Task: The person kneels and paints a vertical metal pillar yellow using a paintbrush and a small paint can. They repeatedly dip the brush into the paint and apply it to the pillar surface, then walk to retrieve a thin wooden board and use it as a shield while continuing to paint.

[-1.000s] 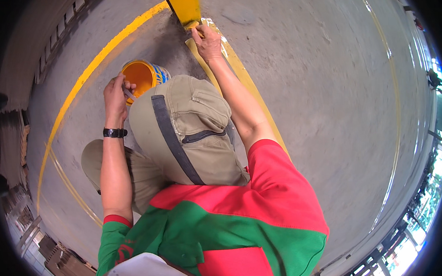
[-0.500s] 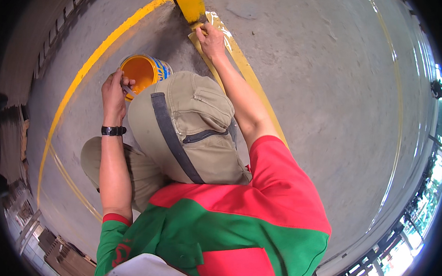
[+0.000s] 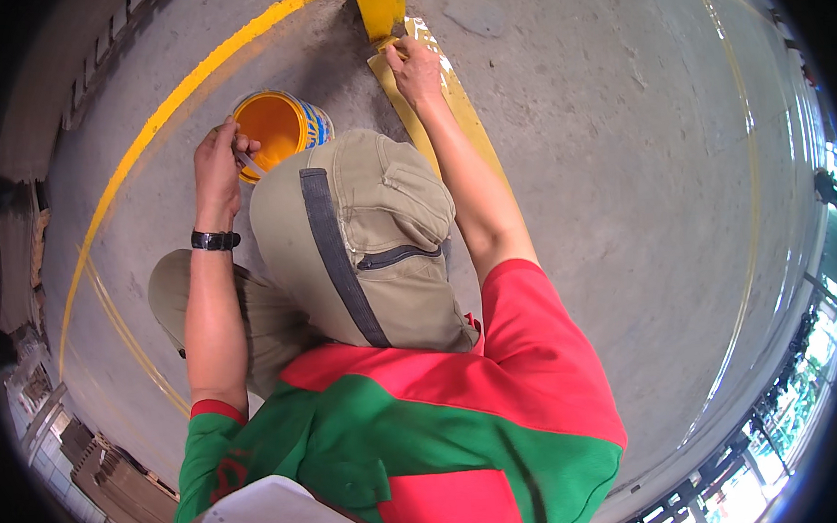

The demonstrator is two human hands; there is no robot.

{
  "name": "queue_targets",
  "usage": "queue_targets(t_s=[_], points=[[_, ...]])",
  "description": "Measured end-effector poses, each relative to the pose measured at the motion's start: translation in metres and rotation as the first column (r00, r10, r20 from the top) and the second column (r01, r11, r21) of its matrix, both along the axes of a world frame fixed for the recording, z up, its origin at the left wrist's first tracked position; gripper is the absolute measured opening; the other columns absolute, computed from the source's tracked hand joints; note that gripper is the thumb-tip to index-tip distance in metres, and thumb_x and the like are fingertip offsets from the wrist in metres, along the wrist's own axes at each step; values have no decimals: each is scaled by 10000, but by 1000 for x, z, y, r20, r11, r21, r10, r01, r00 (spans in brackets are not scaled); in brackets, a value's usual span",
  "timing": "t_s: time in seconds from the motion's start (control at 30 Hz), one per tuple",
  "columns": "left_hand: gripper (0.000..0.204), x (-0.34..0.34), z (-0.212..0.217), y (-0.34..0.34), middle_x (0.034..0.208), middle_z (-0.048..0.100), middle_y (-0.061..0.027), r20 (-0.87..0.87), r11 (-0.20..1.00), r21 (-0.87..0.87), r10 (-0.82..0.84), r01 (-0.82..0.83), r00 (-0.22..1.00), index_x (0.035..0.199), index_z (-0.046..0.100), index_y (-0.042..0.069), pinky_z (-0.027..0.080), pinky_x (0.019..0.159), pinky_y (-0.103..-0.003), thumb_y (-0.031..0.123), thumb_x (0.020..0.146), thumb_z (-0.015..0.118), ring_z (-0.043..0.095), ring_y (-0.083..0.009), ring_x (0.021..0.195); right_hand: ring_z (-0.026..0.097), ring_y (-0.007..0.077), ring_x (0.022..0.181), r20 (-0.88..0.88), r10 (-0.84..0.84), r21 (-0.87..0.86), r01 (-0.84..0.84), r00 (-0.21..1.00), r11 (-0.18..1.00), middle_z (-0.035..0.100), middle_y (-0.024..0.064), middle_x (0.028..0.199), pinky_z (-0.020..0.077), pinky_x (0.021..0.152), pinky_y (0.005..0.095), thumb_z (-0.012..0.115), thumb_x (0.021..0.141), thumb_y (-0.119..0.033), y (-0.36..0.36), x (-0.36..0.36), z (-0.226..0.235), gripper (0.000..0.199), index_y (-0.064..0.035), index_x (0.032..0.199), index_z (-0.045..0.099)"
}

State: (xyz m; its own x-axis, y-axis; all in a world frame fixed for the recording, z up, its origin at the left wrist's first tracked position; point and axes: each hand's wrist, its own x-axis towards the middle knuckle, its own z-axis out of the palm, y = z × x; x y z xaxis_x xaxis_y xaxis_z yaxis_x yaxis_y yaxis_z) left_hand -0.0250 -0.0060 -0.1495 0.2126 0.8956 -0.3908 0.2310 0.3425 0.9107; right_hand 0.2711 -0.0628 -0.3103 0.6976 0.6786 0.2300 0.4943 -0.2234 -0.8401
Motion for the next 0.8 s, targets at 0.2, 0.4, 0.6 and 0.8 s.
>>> queue_targets(t_s=[0.2,0.4,0.6,0.8], points=[[236,-1,1,-1,773,580,-7,-1,1000,0,11,-11,1000,963,598,38,509,743,-289,255,1054,572,638,-142,752,747,338,845,20,-36,172,32,999,985,751,195,914,584,755,395,731,925,-273,-3,1,10,266,-12,978,730],[236,0,1,-1,774,583,-3,-21,1000,9,2,-2,1000,963,606,42,506,741,-289,258,1053,572,639,-140,750,748,340,836,26,60,105,-62,998,993,750,199,908,587,757,406,731,924,-272,-9,0,16,268,-12,989,729],[233,0,0,0,767,580,2,-5,1000,1,14,-14,1000,961,607,44,506,745,-290,254,1053,567,639,-135,751,763,306,836,-3,-14,152,14,1000,988,761,183,888,592,760,362,742,924,-260,10,4,17,273,5,986,736],[231,-1,-2,0,754,577,5,-17,1000,16,-1,1,1000,963,606,46,505,742,-286,255,1053,570,640,-135,746,767,290,840,74,50,36,-53,996,998,766,175,897,589,753,351,751,918,-253,-7,10,18,269,4,997,743]])
